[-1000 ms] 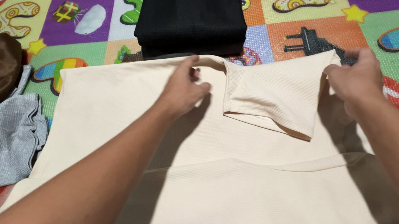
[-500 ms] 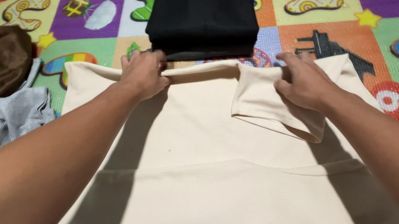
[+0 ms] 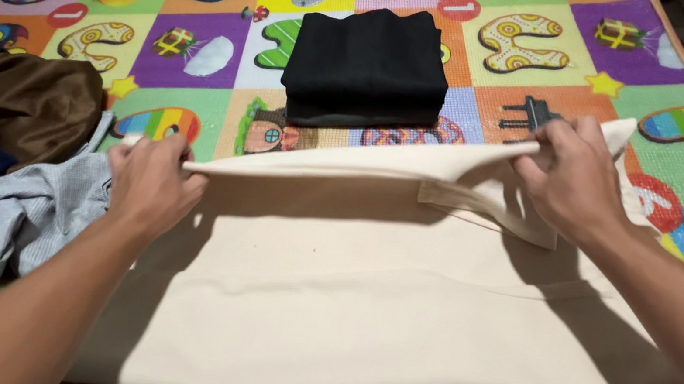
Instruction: The person folds a cream-colored shirt, a black garment, a grey piece of clothing, and brown trousers by hand on a colorful mat.
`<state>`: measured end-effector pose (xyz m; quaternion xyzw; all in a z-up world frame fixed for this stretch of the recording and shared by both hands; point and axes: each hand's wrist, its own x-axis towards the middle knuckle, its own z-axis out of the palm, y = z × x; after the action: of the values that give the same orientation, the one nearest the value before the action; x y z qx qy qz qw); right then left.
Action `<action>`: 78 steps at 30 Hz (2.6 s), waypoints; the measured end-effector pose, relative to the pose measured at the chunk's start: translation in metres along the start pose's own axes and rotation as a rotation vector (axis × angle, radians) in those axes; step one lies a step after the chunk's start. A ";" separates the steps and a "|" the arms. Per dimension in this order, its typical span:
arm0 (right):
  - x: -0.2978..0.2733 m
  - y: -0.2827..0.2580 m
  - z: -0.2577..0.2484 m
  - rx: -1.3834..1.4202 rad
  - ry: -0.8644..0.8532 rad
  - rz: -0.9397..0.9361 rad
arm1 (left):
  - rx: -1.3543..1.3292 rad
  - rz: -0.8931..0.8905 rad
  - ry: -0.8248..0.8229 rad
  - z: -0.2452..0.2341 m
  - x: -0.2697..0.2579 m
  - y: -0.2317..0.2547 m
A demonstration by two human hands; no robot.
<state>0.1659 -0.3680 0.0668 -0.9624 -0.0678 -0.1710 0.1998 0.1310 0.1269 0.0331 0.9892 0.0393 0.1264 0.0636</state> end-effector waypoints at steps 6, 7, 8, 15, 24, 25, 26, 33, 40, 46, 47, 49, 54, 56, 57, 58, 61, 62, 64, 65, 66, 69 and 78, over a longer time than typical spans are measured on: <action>-0.070 -0.004 -0.027 -0.114 -0.204 0.085 | 0.016 0.043 0.054 -0.002 -0.079 -0.027; -0.080 -0.004 -0.029 -0.123 -0.268 0.110 | 0.035 0.022 0.033 0.000 -0.091 -0.031; -0.089 -0.005 -0.031 -0.133 -0.336 0.134 | 0.055 -0.001 0.008 0.003 -0.104 -0.034; -0.105 -0.029 -0.038 -0.239 -0.618 0.172 | -0.081 -0.077 -0.010 0.017 -0.155 -0.047; -0.058 -0.044 0.032 -0.071 -0.518 0.171 | -0.249 -0.107 0.013 0.019 -0.152 -0.047; -0.054 -0.041 0.038 -0.081 -0.515 0.124 | -0.277 -0.076 0.036 0.020 -0.150 -0.051; -0.050 -0.038 0.042 -0.092 -0.511 0.080 | -0.305 -0.043 0.059 0.022 -0.148 -0.055; -0.023 -0.033 0.028 -0.081 -0.328 0.009 | -0.368 -0.070 0.117 0.025 -0.119 -0.058; -0.079 -0.021 0.018 -0.016 -0.504 -0.143 | -0.245 0.034 0.139 0.020 -0.130 -0.059; -0.107 -0.002 -0.003 -0.293 -0.421 -0.074 | -0.218 0.009 0.079 0.009 -0.128 -0.069; -0.109 -0.002 -0.007 -0.313 -0.411 -0.050 | -0.208 0.007 0.077 0.007 -0.127 -0.070; -0.108 -0.005 -0.013 -0.283 -0.347 -0.039 | -0.258 0.036 0.097 0.000 -0.130 -0.073; -0.119 -0.010 -0.026 -0.283 -0.253 0.012 | -0.307 -0.082 -0.098 -0.026 -0.136 -0.072; -0.129 -0.006 -0.025 -0.271 -0.317 0.057 | -0.234 -0.230 -0.286 -0.035 -0.140 -0.072; -0.138 -0.005 -0.021 -0.242 -0.314 0.038 | -0.148 -0.172 -0.306 -0.037 -0.141 -0.070; -0.147 -0.005 -0.015 -0.216 -0.311 0.016 | -0.063 -0.115 -0.326 -0.039 -0.141 -0.068; -0.152 -0.003 -0.009 -0.195 -0.332 0.075 | 0.140 -0.136 -0.451 -0.047 -0.134 -0.052; -0.153 -0.002 -0.008 -0.198 -0.346 0.116 | 0.200 -0.175 -0.504 -0.048 -0.130 -0.043; -0.152 -0.001 -0.005 -0.182 -0.338 0.139 | 0.110 -0.197 -0.467 -0.044 -0.123 -0.018; -0.151 -0.001 -0.003 -0.175 -0.333 0.151 | 0.065 -0.209 -0.447 -0.040 -0.121 -0.007; -0.151 -0.001 -0.002 -0.172 -0.324 0.150 | -0.091 -0.086 -0.300 -0.031 -0.124 0.010; -0.151 -0.002 -0.004 -0.175 -0.314 0.146 | -0.413 0.093 -0.119 0.001 -0.130 0.062; -0.153 -0.032 -0.005 -0.357 -0.280 0.061 | -0.325 0.199 -0.220 0.039 -0.148 0.107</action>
<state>0.0154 -0.3501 0.0287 -0.9984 -0.0346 -0.0388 0.0202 0.0045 0.0030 -0.0256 0.9727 -0.0868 0.0280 0.2136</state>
